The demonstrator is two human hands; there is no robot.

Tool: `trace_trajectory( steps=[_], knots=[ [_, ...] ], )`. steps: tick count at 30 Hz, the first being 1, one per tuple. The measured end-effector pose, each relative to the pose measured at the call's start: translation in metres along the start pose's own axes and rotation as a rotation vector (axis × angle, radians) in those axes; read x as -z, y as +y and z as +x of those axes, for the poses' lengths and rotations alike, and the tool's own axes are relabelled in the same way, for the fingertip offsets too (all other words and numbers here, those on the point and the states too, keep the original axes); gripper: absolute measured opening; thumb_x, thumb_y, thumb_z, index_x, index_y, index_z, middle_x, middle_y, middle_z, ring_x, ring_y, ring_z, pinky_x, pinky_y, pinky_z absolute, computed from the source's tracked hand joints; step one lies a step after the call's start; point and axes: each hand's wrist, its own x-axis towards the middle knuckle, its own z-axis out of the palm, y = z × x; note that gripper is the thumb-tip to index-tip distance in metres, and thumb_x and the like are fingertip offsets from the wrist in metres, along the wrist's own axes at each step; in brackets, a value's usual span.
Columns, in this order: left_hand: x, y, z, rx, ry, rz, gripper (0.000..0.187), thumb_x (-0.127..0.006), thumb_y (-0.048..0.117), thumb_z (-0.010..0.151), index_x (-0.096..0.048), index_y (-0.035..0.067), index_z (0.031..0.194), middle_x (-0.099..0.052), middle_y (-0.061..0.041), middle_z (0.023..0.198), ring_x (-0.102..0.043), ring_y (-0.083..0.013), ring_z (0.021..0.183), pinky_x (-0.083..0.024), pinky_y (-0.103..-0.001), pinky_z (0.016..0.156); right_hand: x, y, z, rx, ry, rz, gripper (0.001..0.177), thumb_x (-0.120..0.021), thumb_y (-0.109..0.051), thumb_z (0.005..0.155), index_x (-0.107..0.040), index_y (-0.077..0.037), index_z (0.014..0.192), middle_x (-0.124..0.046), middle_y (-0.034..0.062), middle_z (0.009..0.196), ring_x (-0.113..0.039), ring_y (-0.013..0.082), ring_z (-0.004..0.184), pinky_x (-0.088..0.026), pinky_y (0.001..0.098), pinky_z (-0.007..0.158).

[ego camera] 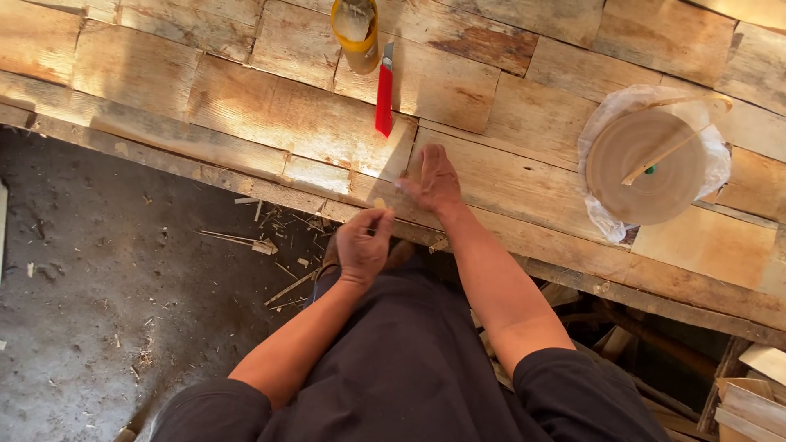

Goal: Apply adhesive and wood strips to fill gaps and patch a wooden surface.

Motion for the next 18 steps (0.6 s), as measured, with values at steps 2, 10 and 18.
trace_trajectory(
  steps=[2,10,18],
  knots=[
    [0.010,-0.018,-0.003,0.106,0.033,-0.095,0.014,-0.074,0.022,0.097,-0.074,0.009,0.091,-0.073,-0.004,0.077,-0.068,-0.0128,0.062,-0.055,-0.029,0.054,-0.009,-0.001,-0.005,0.059,0.042,-0.087,0.080,-0.087,-0.052,0.075,-0.042,-0.007,0.123,-0.045,0.0147,0.115,-0.053,0.0337,0.106,-0.048,0.0464,0.094],
    [0.048,0.003,0.007,0.235,0.261,-0.729,0.032,-0.062,0.032,0.107,-0.075,0.004,0.099,-0.072,-0.005,0.081,-0.068,-0.0104,0.068,-0.059,-0.025,0.061,0.002,-0.006,-0.008,0.196,0.039,-0.104,0.088,-0.091,-0.054,0.070,-0.042,-0.005,0.124,-0.046,0.0158,0.116,-0.051,0.0349,0.110,-0.046,0.0460,0.099],
    [0.057,0.013,0.027,0.652,0.164,-0.957,0.078,-0.037,0.069,0.103,-0.069,-0.002,0.101,-0.074,-0.013,0.083,-0.071,-0.0148,0.070,-0.038,-0.021,0.045,0.010,0.000,-0.020,0.146,-0.100,0.019,0.050,-0.086,-0.031,0.082,-0.060,-0.011,0.120,-0.055,0.0134,0.120,-0.055,0.0334,0.116,-0.049,0.0461,0.101]
  ],
)
